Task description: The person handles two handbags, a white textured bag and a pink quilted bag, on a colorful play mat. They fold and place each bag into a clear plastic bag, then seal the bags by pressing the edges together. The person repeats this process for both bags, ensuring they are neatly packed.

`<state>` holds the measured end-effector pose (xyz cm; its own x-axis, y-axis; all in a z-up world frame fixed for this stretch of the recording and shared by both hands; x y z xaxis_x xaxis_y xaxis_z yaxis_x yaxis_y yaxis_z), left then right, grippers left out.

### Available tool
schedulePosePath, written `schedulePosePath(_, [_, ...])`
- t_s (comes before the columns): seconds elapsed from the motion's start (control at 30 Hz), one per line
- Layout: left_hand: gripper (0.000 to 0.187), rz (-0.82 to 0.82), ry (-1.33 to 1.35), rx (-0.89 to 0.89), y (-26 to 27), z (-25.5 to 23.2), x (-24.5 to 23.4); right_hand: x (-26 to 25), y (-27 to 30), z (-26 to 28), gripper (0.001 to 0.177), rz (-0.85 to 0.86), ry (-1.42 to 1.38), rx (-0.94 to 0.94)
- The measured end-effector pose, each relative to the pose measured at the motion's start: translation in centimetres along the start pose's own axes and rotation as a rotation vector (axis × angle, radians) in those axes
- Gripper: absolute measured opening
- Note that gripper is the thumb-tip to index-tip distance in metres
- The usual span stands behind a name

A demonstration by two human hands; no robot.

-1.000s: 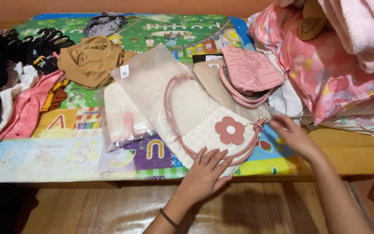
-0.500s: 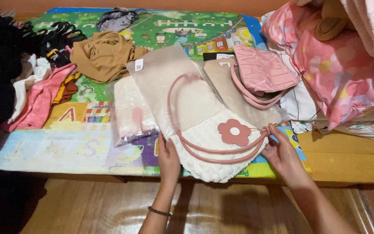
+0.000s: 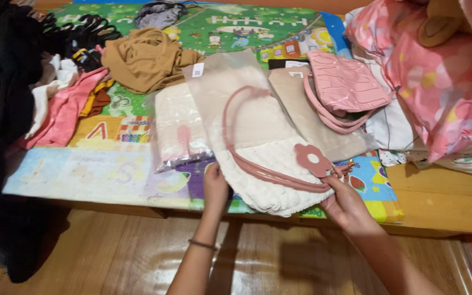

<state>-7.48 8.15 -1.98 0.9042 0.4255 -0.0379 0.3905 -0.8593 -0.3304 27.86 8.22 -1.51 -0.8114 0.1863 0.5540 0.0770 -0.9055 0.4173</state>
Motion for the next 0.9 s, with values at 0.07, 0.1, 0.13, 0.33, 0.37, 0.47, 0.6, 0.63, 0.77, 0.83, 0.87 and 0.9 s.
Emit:
schedulePosePath(0.07, [0.027, 0.021, -0.074, -0.024, 0.3, -0.9, 0.1, 0.2, -0.3, 0.5, 0.033, -0.018, 0.039, -0.094])
schedulePosePath(0.1, [0.027, 0.033, -0.109, -0.035, 0.5, -1.6, 0.1, 0.9, -0.5, 0.8, 0.038, -0.011, 0.072, -0.166])
schedulePosePath(0.13, [0.029, 0.074, -0.134, -0.052, 0.8, -2.3, 0.2, 1.7, -0.3, 1.2, 0.044, -0.01, 0.103, -0.24])
schedulePosePath(0.33, [0.039, 0.384, -0.105, -0.297, 2.9, -4.7, 1.4, 5.6, -2.3, 4.3, 0.052, -0.221, 0.317, -0.554])
schedulePosePath(0.37, [0.039, 0.404, -0.085, -0.247, 3.0, -5.1, 1.8, 5.7, -2.2, 4.2, 0.051, -0.248, 0.414, -0.593])
schedulePosePath(0.47, [0.038, 0.323, -0.043, -0.322, 2.4, -3.9, 0.6, 7.5, -2.2, 4.2, 0.053, -0.239, 0.749, -0.708])
schedulePosePath(0.6, [0.034, 0.235, 0.103, -0.491, 1.5, -1.3, -1.5, 11.8, 3.7, 6.1, 0.086, -0.175, 1.362, -1.129])
schedulePosePath(0.63, [0.036, 0.239, 0.121, -0.495, 1.2, -0.9, -1.6, 13.1, 6.3, 5.9, 0.096, -0.199, 1.522, -1.302])
schedulePosePath(0.77, [0.041, 0.258, 0.184, -0.517, 0.3, 0.3, -1.2, 18.8, 9.2, -1.1, 0.074, 0.458, 1.986, -1.006])
schedulePosePath(0.83, [0.04, 0.271, 0.192, -0.519, 0.5, 0.6, -0.9, 21.9, 11.3, -3.5, 0.069, 0.547, 1.982, -1.371])
schedulePosePath(0.87, [0.04, 0.273, 0.18, -0.507, 0.5, 0.7, -1.1, 22.7, 11.0, -3.8, 0.066, 0.542, 1.969, -1.396])
schedulePosePath(0.9, [0.04, 0.275, 0.168, -0.496, 0.4, 0.8, -1.4, 23.7, 10.3, -4.1, 0.064, 0.538, 1.955, -1.42])
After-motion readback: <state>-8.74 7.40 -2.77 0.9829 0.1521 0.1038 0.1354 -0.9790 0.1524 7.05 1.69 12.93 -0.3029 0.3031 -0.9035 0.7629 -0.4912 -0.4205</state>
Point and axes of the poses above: each hand's wrist, its own y-axis away from the middle knuckle, its own x-axis out of the palm, z = x × y, the point moved 7 cm from there along -y, towards the middle knuckle, and after that the axes turned 5 degrees about x, right-handed, at the moved point
